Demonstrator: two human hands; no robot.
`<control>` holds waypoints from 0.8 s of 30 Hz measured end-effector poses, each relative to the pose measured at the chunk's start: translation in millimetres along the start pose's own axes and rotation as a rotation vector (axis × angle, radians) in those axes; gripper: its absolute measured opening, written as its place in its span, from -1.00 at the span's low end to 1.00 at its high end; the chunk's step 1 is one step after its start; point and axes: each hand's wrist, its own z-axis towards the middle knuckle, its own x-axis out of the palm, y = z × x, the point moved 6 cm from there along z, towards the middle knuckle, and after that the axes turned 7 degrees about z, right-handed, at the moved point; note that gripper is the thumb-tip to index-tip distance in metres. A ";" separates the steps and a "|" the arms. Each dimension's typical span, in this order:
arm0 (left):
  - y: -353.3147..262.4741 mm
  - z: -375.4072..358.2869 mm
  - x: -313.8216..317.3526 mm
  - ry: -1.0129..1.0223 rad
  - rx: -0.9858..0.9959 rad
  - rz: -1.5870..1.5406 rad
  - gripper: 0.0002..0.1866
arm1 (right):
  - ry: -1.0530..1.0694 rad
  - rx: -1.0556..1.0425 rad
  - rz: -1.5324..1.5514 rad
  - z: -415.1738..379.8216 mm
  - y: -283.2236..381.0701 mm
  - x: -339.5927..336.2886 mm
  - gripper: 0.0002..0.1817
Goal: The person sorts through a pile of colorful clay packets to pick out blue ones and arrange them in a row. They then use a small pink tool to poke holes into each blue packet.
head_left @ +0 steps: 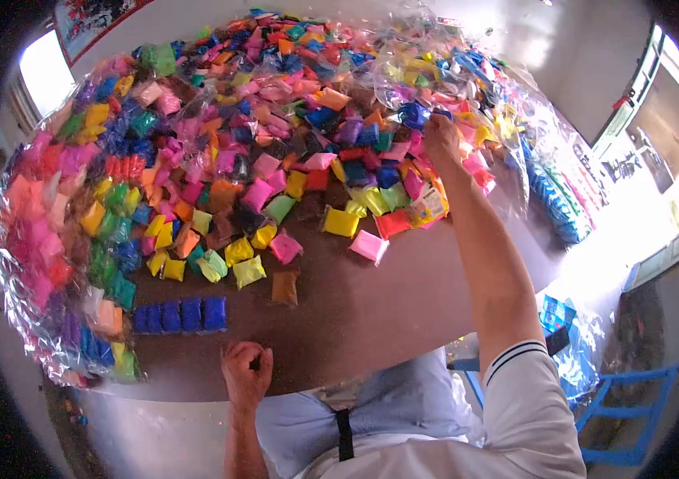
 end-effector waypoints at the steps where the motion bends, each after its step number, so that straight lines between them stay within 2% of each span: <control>1: -1.6 0.8 -0.9 -0.004 0.001 0.002 -0.82 | 0.035 0.045 0.018 2.8 -3.4 2.3 -0.73; 5: 0.6 0.4 0.9 -0.001 -0.019 -0.017 -0.84 | 0.121 0.154 -0.030 9.1 -14.1 17.0 -0.65; 8: -2.2 0.4 -0.7 -0.014 -0.015 -0.009 -0.86 | 0.010 0.226 0.004 2.6 -6.4 10.2 -0.61; 11: -4.9 1.5 0.7 -0.049 0.029 0.008 -0.88 | 0.063 0.143 -0.063 13.7 -11.1 14.0 -0.57; 14: -2.4 1.5 -2.6 -0.042 0.020 -0.032 -0.88 | 0.039 0.083 0.090 2.2 3.9 7.5 -0.63; 15: -1.2 0.9 -2.1 -0.032 0.001 -0.059 -0.88 | -0.001 0.072 0.138 -7.4 5.5 8.1 -0.75; 17: 4.2 -4.4 2.6 0.004 -0.061 -0.117 -0.87 | 0.044 0.081 0.472 -53.7 35.7 -5.6 -0.79; 19: 12.9 -8.0 8.1 0.046 -0.135 -0.177 -0.85 | 0.154 0.124 0.367 -99.8 53.5 -18.7 -0.78; 21: 11.1 -7.9 6.4 0.030 -0.124 -0.193 -0.83 | 0.255 0.066 0.735 -134.1 46.0 -6.2 -0.75; 24: 8.5 -6.3 4.9 0.049 -0.087 -0.186 -0.80 | 0.399 0.144 0.603 -163.3 60.7 -17.0 -0.72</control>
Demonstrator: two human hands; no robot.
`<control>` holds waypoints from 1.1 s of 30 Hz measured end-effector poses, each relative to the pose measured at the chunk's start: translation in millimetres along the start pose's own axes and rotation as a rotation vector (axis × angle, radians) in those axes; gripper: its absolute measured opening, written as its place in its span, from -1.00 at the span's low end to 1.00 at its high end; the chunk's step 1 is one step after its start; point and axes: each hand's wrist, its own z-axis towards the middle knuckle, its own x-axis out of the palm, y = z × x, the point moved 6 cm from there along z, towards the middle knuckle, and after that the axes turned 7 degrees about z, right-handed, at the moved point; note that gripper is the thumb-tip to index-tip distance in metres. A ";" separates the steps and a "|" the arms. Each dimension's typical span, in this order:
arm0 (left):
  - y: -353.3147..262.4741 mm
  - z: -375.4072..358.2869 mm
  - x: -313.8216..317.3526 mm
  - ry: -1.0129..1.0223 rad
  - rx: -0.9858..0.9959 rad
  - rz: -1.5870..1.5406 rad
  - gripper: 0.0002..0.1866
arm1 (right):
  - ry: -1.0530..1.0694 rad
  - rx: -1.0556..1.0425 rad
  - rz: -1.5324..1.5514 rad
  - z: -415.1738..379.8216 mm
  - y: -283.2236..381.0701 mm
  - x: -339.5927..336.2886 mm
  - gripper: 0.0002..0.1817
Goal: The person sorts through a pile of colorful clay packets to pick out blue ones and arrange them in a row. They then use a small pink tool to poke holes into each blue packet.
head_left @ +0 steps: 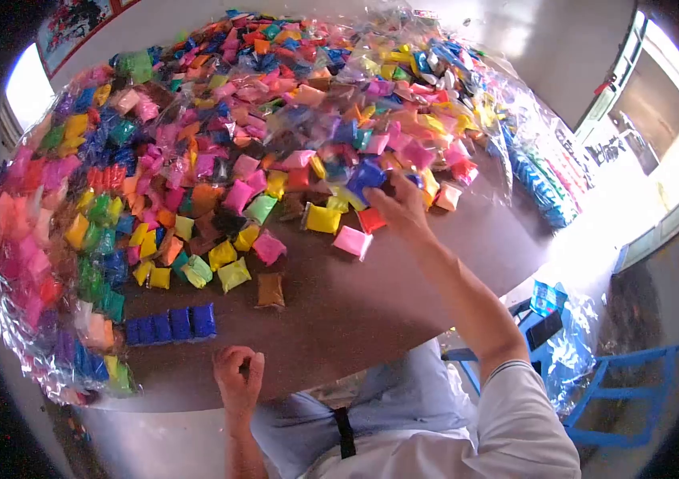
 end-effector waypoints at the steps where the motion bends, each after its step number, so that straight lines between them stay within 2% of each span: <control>1: -1.4 1.3 -1.5 0.008 0.011 0.013 -0.80 | 0.031 -0.050 0.022 -5.6 2.1 3.5 -0.70; 4: -17.8 3.6 -9.9 -0.055 0.057 0.045 -0.82 | 0.189 0.132 0.245 -23.6 8.5 14.5 -0.73; 7: -14.3 2.8 -9.5 -0.008 0.012 0.002 -0.82 | 0.253 0.079 0.281 -32.4 -3.0 31.0 -0.78; 11: -9.4 2.5 -8.9 -0.042 0.017 -0.008 -0.83 | 0.222 0.250 0.142 -41.2 -30.5 47.7 -0.80; 14: -10.3 2.4 -8.9 -0.054 0.030 -0.008 -0.84 | 0.197 0.256 0.310 -51.5 -33.5 60.7 -0.82; 17: -10.2 3.1 -8.2 -0.071 0.052 0.004 -0.85 | 0.179 0.464 0.359 -55.2 -24.0 61.1 -0.79; 20: -8.3 2.0 -7.2 -0.058 0.045 0.005 -0.86 | 0.160 0.488 0.359 -54.7 -17.2 63.2 -0.67; 23: -2.0 2.4 -4.7 -0.049 0.050 0.015 -0.87 | 0.244 0.399 -0.034 -48.9 -1.1 69.2 -0.52; 26: -4.0 2.1 -4.8 -0.042 0.019 0.012 -0.87 | 0.222 0.172 -0.331 -33.5 -42.8 73.8 -0.41; 29: -5.4 1.3 -5.9 -0.060 0.021 0.027 -0.87 | 0.115 0.085 -0.601 -40.1 -11.9 78.1 -0.34; 33: -7.5 2.3 -7.2 -0.062 0.012 0.037 -0.87 | 0.097 0.101 -0.680 -38.1 6.8 86.1 -0.33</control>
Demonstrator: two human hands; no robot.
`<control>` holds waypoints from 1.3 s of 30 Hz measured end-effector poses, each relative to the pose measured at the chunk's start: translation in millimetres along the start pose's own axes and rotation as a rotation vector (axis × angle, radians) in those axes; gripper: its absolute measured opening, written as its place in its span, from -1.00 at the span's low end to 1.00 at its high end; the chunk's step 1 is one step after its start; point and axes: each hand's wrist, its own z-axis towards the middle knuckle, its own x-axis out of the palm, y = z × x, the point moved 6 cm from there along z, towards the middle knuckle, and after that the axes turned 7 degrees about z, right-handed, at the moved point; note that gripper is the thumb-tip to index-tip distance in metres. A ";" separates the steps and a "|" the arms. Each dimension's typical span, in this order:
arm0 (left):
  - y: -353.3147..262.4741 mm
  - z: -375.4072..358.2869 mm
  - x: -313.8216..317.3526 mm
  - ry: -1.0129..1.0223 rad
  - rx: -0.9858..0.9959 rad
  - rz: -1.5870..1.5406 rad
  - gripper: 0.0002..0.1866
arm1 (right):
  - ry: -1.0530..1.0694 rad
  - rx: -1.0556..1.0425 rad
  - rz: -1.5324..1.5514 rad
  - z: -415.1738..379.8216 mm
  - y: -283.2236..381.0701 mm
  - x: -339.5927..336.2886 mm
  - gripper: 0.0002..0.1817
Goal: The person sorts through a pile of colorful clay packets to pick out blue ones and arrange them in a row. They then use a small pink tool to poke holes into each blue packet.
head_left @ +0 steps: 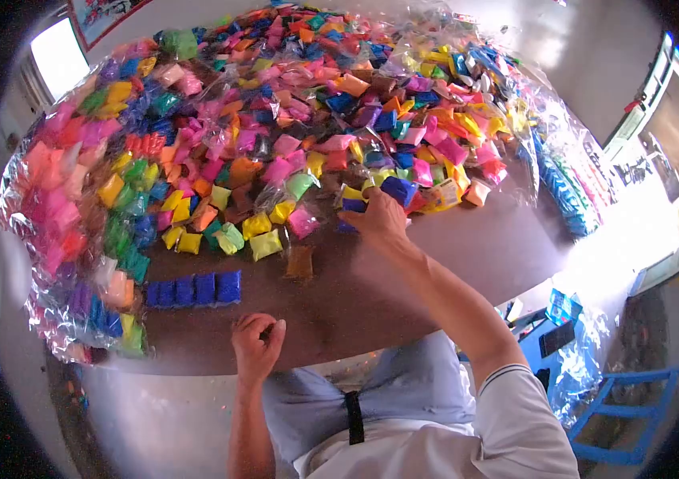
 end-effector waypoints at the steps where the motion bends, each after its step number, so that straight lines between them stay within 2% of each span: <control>1: 0.4 0.2 0.4 0.003 -0.007 0.000 -0.87 | -0.005 -0.010 -0.005 1.8 0.6 1.3 -0.35; 5: -3.2 1.2 -2.8 -0.002 0.000 -0.008 -0.86 | 0.121 0.012 -0.058 7.9 6.1 6.5 -0.45; 8: 1.1 0.2 0.8 0.012 0.018 0.010 -0.86 | 0.163 -0.043 0.068 7.1 0.7 9.8 -0.51; 14: 4.7 -1.7 3.5 0.015 0.031 0.022 -0.86 | 0.426 -0.184 -0.031 6.3 1.8 16.3 -0.57; 17: 4.2 -1.7 3.4 -0.003 0.036 0.036 -0.85 | 0.436 0.056 0.448 2.9 9.2 1.7 -0.60; 20: -1.6 0.2 -1.4 -0.039 0.056 0.002 -0.83 | 0.514 0.051 0.770 -6.1 7.4 -2.2 -0.61; 23: 1.4 -0.3 -2.2 -0.025 0.024 -0.046 -0.80 | 0.620 -0.106 0.497 -27.6 15.3 9.8 -0.62; 25: -2.4 1.7 -6.2 -0.037 0.013 -0.075 -0.77 | 0.699 -0.260 0.562 -48.7 17.2 35.3 -0.56; 27: -0.6 2.6 -5.9 0.006 -0.018 -0.106 -0.74 | 0.766 -0.289 0.624 -69.6 20.5 55.3 -0.53; 32: 3.7 -0.2 -4.1 0.053 -0.006 -0.125 -0.66 | 0.913 -0.079 0.805 -109.1 43.3 94.3 -0.64; 35: 4.5 0.8 -5.3 0.026 0.051 -0.032 -0.61 | 0.883 -0.203 0.684 -121.2 52.3 105.6 -0.57; 39: 10.3 -1.0 -3.0 0.026 0.053 -0.026 -0.58 | 0.913 -0.208 0.713 -129.3 56.5 110.6 -0.55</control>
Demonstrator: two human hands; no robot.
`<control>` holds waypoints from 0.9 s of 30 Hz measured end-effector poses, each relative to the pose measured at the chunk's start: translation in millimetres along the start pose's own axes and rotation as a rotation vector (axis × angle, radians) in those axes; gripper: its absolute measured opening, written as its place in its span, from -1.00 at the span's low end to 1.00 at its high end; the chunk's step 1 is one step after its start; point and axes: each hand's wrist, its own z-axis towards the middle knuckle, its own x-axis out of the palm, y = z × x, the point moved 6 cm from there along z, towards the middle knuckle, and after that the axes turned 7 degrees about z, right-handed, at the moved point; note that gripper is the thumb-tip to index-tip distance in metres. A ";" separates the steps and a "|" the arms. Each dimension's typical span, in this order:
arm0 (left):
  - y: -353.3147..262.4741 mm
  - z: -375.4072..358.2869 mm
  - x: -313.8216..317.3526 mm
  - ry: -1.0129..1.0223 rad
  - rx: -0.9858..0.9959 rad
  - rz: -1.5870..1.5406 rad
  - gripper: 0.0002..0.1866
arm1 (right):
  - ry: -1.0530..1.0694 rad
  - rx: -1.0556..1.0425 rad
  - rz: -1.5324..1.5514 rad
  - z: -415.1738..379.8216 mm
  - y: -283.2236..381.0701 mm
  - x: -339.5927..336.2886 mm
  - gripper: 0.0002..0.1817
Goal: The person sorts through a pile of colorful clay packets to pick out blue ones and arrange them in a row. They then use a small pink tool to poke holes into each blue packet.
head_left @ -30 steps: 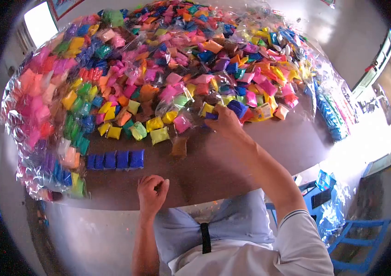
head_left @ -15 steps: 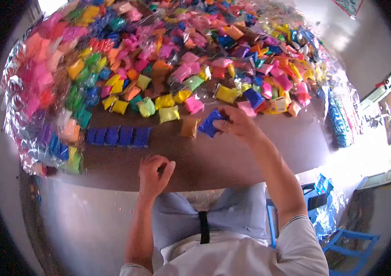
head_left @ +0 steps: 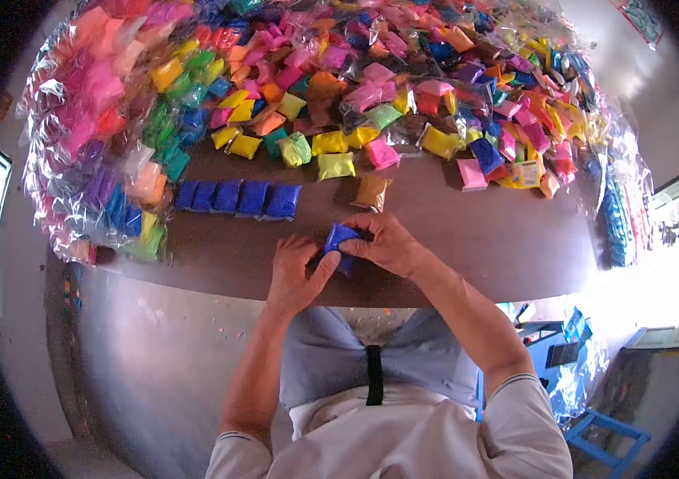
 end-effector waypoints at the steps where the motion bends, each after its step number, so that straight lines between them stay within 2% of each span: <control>1: -1.2 1.6 -1.3 -0.002 -0.011 -0.010 -0.58 | -0.018 0.003 0.020 -0.9 4.7 1.3 -0.56; 5: -4.3 3.6 -5.8 -0.024 -0.029 -0.097 -0.60 | -0.072 0.077 0.150 -6.6 7.9 -0.5 -0.57; 8: -2.7 3.2 -7.3 -0.030 -0.060 -0.105 -0.62 | -0.038 0.049 0.166 -11.7 18.5 2.3 -0.61; 11: 0.9 2.8 -5.5 -0.038 -0.060 -0.099 -0.62 | -0.050 0.153 0.126 -13.1 1.8 5.0 -0.67; 14: 4.8 2.3 -3.4 -0.025 -0.073 -0.092 -0.61 | -0.134 0.068 0.038 -9.6 3.9 4.8 -0.69; 17: 7.4 1.5 -3.8 -0.025 -0.077 -0.100 -0.60 | -0.152 0.109 0.052 -7.7 10.6 8.7 -0.72; 20: 3.4 1.7 -5.7 -0.031 -0.066 -0.067 -0.62 | -0.185 -0.159 0.076 2.0 2.2 9.7 -0.75; 23: 2.5 3.0 -3.1 0.003 -0.060 -0.046 -0.65 | -0.137 0.114 -0.215 12.8 -13.9 -15.0 -0.76; 26: 2.9 3.5 0.5 0.006 -0.049 -0.122 -0.68 | -0.268 0.085 0.196 21.2 -13.0 -45.8 -0.77; 27: 4.3 3.1 2.1 -0.006 -0.041 -0.121 -0.69 | -0.269 0.019 0.254 26.2 -4.4 -52.1 -0.76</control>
